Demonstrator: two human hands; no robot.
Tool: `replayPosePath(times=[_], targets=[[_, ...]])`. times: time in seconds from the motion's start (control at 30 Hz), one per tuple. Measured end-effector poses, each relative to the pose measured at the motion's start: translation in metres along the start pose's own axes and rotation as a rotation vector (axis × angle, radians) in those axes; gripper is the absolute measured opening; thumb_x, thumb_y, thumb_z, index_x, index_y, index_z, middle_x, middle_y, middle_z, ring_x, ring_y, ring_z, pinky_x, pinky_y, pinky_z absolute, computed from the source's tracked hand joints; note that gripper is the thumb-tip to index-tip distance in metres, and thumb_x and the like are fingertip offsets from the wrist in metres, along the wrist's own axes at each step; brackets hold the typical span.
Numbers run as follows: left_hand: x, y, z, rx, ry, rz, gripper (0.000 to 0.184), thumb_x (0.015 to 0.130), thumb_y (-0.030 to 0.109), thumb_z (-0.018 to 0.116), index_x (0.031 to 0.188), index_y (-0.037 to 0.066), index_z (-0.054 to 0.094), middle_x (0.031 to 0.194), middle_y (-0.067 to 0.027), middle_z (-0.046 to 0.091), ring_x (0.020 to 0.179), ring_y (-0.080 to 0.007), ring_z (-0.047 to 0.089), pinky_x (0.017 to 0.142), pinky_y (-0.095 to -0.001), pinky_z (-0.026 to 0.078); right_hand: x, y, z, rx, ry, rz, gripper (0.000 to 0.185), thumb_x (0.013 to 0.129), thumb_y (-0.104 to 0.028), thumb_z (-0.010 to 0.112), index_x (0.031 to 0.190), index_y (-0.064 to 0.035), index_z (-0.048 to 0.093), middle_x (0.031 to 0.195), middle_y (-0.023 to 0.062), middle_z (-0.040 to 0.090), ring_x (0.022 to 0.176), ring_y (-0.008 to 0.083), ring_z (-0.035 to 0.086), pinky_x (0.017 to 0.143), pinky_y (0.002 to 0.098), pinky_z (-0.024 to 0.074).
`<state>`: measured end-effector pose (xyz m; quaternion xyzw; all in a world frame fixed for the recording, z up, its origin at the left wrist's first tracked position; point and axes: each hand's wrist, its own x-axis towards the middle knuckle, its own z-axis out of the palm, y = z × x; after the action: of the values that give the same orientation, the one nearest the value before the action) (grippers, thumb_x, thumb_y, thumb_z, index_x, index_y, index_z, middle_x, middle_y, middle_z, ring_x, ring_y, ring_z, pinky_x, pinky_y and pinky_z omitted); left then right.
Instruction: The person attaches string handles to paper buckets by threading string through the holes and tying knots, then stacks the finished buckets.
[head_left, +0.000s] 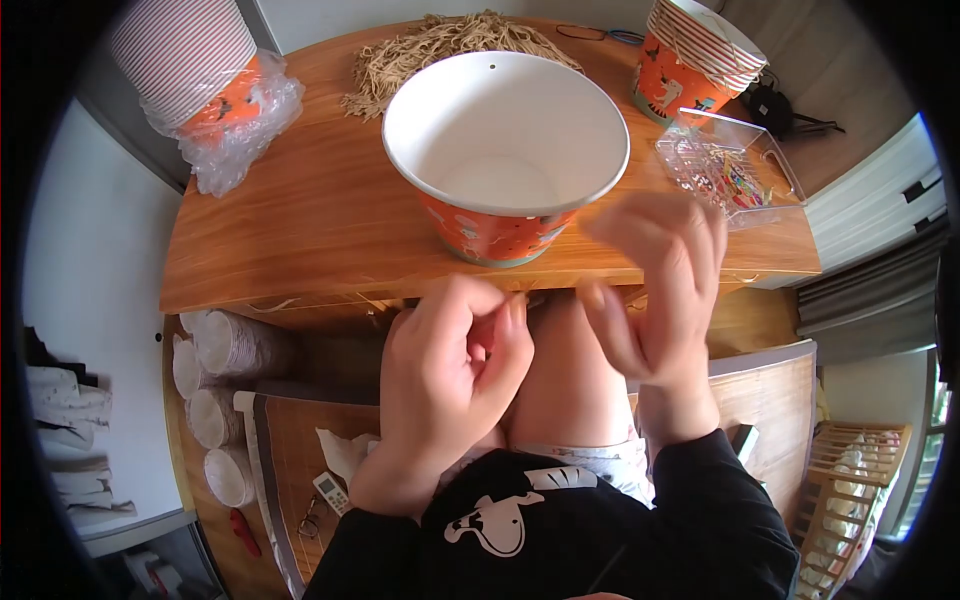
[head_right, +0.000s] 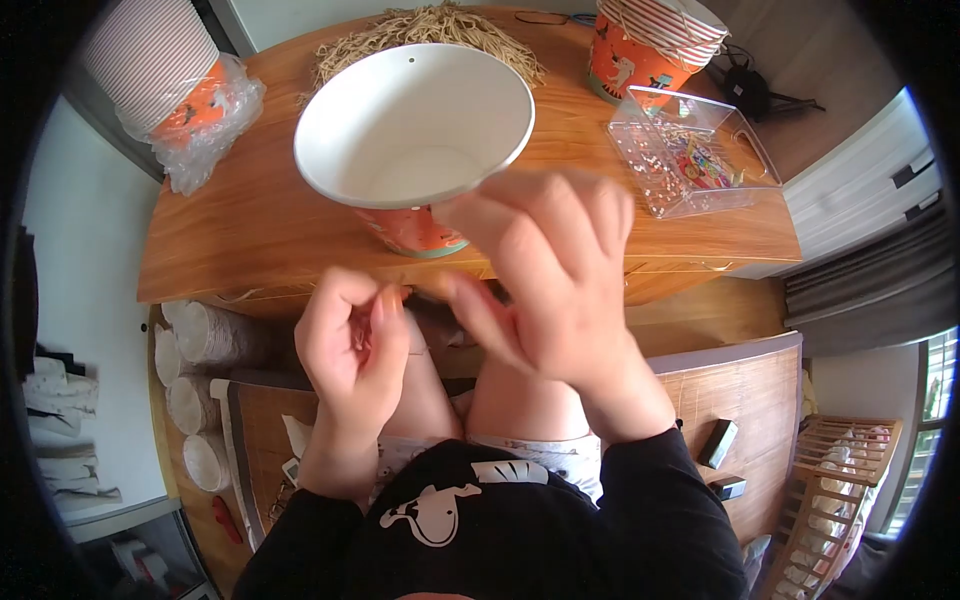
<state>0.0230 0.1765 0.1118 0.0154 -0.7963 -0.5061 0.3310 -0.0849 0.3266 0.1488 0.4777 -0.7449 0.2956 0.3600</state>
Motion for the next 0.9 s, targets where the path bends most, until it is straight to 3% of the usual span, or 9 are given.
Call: replayPosePath(times=[0.07,0.17,0.3,0.37,0.57,0.63,0.77,0.83,0.9], targets=[[0.007,-0.005,0.004,0.017,-0.003,-0.019,0.014,0.090,0.007,0.067,0.086,0.004,0.054,0.067,-0.0073,0.056,0.052,-0.0168,0.052,0.049,-0.0289,0.043,0.014,0.001,0.000,-0.122,-0.040,0.025,0.037,0.074,-0.013,0.069,0.111,-0.0143,0.068,0.106,0.0043,0.065,0.103,0.0255,0.055,0.083,0.0373,0.0415],[0.014,-0.004,0.009,0.016,0.026,-0.050,0.016,0.090,0.008,0.068,0.088,0.003,0.053,0.071,-0.0079,0.056,0.055,-0.0175,0.053,0.050,-0.0295,0.044,0.016,0.014,0.008,-0.079,-0.106,-0.055,0.036,0.073,-0.009,0.070,0.109,-0.0140,0.069,0.103,0.0024,0.066,0.101,0.0262,0.055,0.084,0.0378,0.0443],[0.018,-0.005,0.012,0.089,0.019,-0.049,0.017,0.089,0.007,0.068,0.088,0.004,0.052,0.074,-0.0094,0.059,0.059,-0.0205,0.058,0.052,-0.0318,0.047,0.013,0.012,0.012,-0.063,-0.125,-0.061,0.036,0.072,-0.007,0.070,0.107,-0.0138,0.070,0.099,0.0004,0.066,0.099,0.0258,0.056,0.085,0.0368,0.0459],[0.019,-0.007,0.016,0.112,0.030,-0.034,0.018,0.089,0.007,0.069,0.088,0.004,0.051,0.075,-0.0100,0.060,0.060,-0.0217,0.060,0.053,-0.0325,0.049,0.013,0.008,0.013,-0.043,-0.113,-0.003,0.027,0.076,-0.011,0.076,0.102,-0.0167,0.073,0.095,-0.0050,0.068,0.097,0.0203,0.058,0.091,0.0353,0.0343],[0.018,-0.017,0.021,0.127,0.092,0.062,0.017,0.086,0.004,0.070,0.089,0.003,0.053,0.080,-0.0111,0.064,0.065,-0.0247,0.064,0.056,-0.0331,0.052,0.012,0.004,0.014,-0.048,-0.104,-0.012,0.027,0.074,-0.012,0.077,0.101,-0.0171,0.074,0.092,-0.0047,0.068,0.094,0.0204,0.059,0.089,0.0353,0.0351],[0.019,-0.016,0.025,0.097,0.144,0.096,0.011,0.090,-0.008,0.061,0.087,-0.001,0.053,0.076,0.0002,0.059,0.064,-0.0012,0.047,0.056,-0.0164,0.040,0.013,0.003,0.015,-0.041,-0.101,-0.015,0.027,0.074,-0.013,0.076,0.100,-0.0170,0.074,0.092,-0.0045,0.068,0.094,0.0206,0.059,0.089,0.0357,0.0356],[0.020,-0.016,0.026,0.055,0.161,0.080,0.010,0.091,-0.008,0.060,0.088,-0.001,0.053,0.078,-0.0016,0.062,0.066,-0.0013,0.050,0.057,-0.0169,0.041,0.019,0.005,0.009,-0.019,-0.124,-0.030,0.024,0.073,-0.016,0.075,0.098,-0.0164,0.075,0.090,-0.0038,0.068,0.094,0.0213,0.059,0.089,0.0371,0.0369],[0.019,-0.018,0.022,0.076,0.109,0.069,0.014,0.087,0.001,0.068,0.091,0.002,0.055,0.083,-0.0122,0.065,0.066,-0.0238,0.066,0.058,-0.0324,0.053,0.028,0.013,0.002,-0.007,-0.137,-0.068,0.022,0.075,-0.017,0.074,0.096,-0.0160,0.075,0.089,-0.0025,0.068,0.094,0.0220,0.059,0.089,0.0385,0.0377],[0.019,-0.018,0.024,0.037,0.109,0.042,0.014,0.087,0.001,0.068,0.092,0.002,0.055,0.082,-0.0122,0.065,0.065,-0.0226,0.064,0.058,-0.0319,0.053,0.044,0.026,-0.008,0.020,-0.240,-0.130,0.019,0.076,-0.016,0.073,0.095,-0.0137,0.075,0.089,-0.0002,0.068,0.093,0.0233,0.059,0.089,0.0392,0.0390]])
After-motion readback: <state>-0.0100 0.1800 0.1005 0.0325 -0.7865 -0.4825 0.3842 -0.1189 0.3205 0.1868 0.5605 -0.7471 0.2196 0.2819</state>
